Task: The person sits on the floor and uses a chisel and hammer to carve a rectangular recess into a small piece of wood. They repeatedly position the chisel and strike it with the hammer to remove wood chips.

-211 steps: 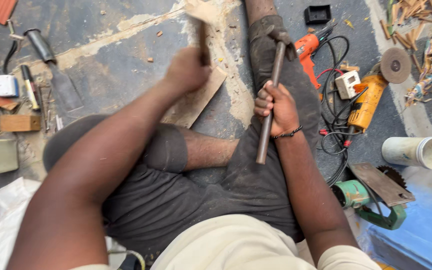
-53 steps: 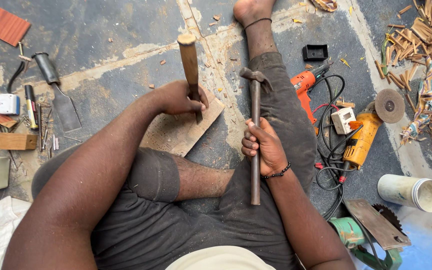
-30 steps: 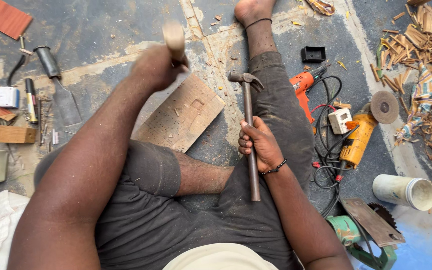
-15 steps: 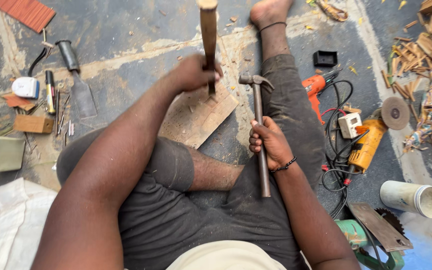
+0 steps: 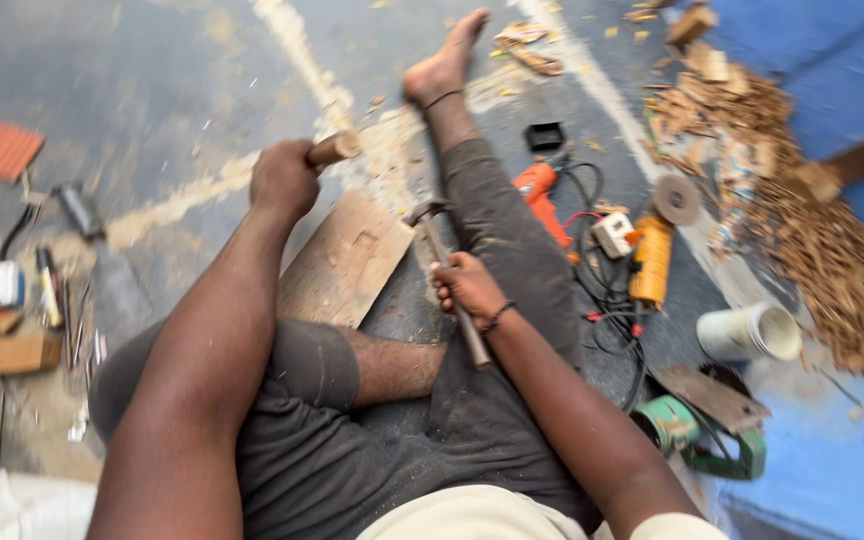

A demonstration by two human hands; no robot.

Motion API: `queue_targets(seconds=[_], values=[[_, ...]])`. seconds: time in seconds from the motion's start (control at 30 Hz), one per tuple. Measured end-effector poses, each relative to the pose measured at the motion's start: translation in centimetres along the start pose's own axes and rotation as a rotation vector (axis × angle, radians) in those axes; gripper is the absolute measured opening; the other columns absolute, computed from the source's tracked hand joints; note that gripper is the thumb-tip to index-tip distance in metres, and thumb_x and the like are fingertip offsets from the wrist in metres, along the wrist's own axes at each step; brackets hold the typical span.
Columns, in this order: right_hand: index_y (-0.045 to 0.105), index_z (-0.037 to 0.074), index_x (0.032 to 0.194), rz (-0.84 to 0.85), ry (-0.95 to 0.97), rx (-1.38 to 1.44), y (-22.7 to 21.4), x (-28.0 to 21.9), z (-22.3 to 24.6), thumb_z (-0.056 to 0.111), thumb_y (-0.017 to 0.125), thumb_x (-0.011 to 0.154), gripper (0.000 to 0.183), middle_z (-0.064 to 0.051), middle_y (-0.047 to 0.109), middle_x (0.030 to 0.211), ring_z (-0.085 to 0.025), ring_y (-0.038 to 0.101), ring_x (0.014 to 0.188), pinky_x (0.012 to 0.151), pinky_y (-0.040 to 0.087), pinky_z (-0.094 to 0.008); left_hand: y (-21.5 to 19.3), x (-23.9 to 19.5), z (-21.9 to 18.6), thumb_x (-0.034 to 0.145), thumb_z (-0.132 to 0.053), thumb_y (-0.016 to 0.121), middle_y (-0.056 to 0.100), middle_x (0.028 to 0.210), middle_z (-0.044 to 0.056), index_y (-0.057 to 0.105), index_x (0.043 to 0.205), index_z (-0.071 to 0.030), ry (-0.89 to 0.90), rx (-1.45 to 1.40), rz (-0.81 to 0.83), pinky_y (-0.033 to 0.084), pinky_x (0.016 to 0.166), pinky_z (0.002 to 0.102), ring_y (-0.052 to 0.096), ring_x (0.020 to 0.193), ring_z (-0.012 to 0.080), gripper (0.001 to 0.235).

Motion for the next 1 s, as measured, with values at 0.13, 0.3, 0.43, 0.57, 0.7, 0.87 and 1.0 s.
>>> queue_targets(seconds=[0.13,0.3,0.43,0.57,0.7,0.87,1.0], values=[[0.055,0.005,0.104,-0.118,-0.147,-0.159,0.3,0.0,-2.1,0.019,0.070,0.096,0.023,-0.003,0.061,0.072,-0.008,0.055,0.053,0.044,0.047,-0.024,-1.3,-1.3,-2.0,0.094,-0.019,0.066,0.072,0.099,0.020,0.077,0.102,-0.017,-0.096,-0.013,0.019,0.053,0.082,0.054,0.068,0.095,0.0442,0.015],[0.058,0.002,0.110,-0.323,-0.441,-0.717,0.4,-3.1,-2.4,0.025,0.077,0.088,0.038,-0.017,0.070,0.087,-0.027,0.068,0.077,0.068,0.054,-0.040,-2.2,-2.6,-3.6,0.091,-0.017,0.064,0.075,0.101,0.017,0.078,0.105,-0.022,-0.052,0.109,0.145,0.056,0.085,0.052,0.071,0.096,0.0393,0.020],[0.062,0.003,0.113,-0.342,-0.499,-1.008,-0.7,-5.8,-1.9,0.029,0.076,0.084,0.041,-0.021,0.071,0.105,-0.036,0.071,0.098,0.084,0.057,-0.045,-2.1,-3.8,-2.5,0.093,-0.021,0.067,0.076,0.105,0.015,0.078,0.106,-0.020,-0.010,0.202,0.239,0.058,0.085,0.050,0.072,0.100,0.0370,0.017],[0.066,0.006,0.110,-0.281,-0.471,-1.095,-2.9,-8.1,-0.8,0.026,0.078,0.081,0.037,-0.020,0.072,0.103,-0.036,0.071,0.098,0.086,0.056,-0.046,-2.0,-4.5,-0.4,0.092,-0.017,0.066,0.075,0.118,0.005,0.075,0.116,-0.030,-0.083,0.405,0.453,0.058,0.092,0.045,0.071,0.110,0.0280,0.029],[0.067,0.006,0.110,-0.212,-0.384,-1.229,-5.3,-9.4,-1.6,0.027,0.078,0.083,0.035,-0.019,0.073,0.104,-0.037,0.070,0.098,0.085,0.056,-0.047,-2.8,-6.4,0.7,0.098,-0.023,0.061,0.075,0.126,0.003,0.073,0.124,-0.033,-0.089,0.553,0.582,0.059,0.094,0.044,0.071,0.116,0.0269,0.030],[0.066,0.005,0.110,-0.181,-0.331,-1.152,-6.8,-10.8,0.4,0.026,0.077,0.083,0.036,-0.019,0.073,0.099,-0.035,0.071,0.094,0.083,0.055,-0.045,-3.4,-8.1,2.0,0.102,-0.023,0.057,0.070,0.136,0.002,0.070,0.129,-0.034,-0.310,0.618,0.672,0.055,0.101,0.050,0.067,0.126,0.0264,0.032],[0.068,0.002,0.109,-0.131,-0.382,-1.102,-7.0,-11.0,0.8,0.025,0.075,0.084,0.035,-0.020,0.073,0.098,-0.035,0.073,0.093,0.083,0.056,-0.045,-4.7,-9.9,3.5,0.103,-0.027,0.055,0.068,0.140,0.000,0.071,0.130,-0.038,-0.378,0.662,0.768,0.054,0.106,0.046,0.064,0.131,0.0241,0.033]])
Point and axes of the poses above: each hand's wrist, its own x-axis towards the middle knuckle, its own y-axis out of the palm, z = x × y, the point moved 2 cm from there along x, towards the middle knuckle
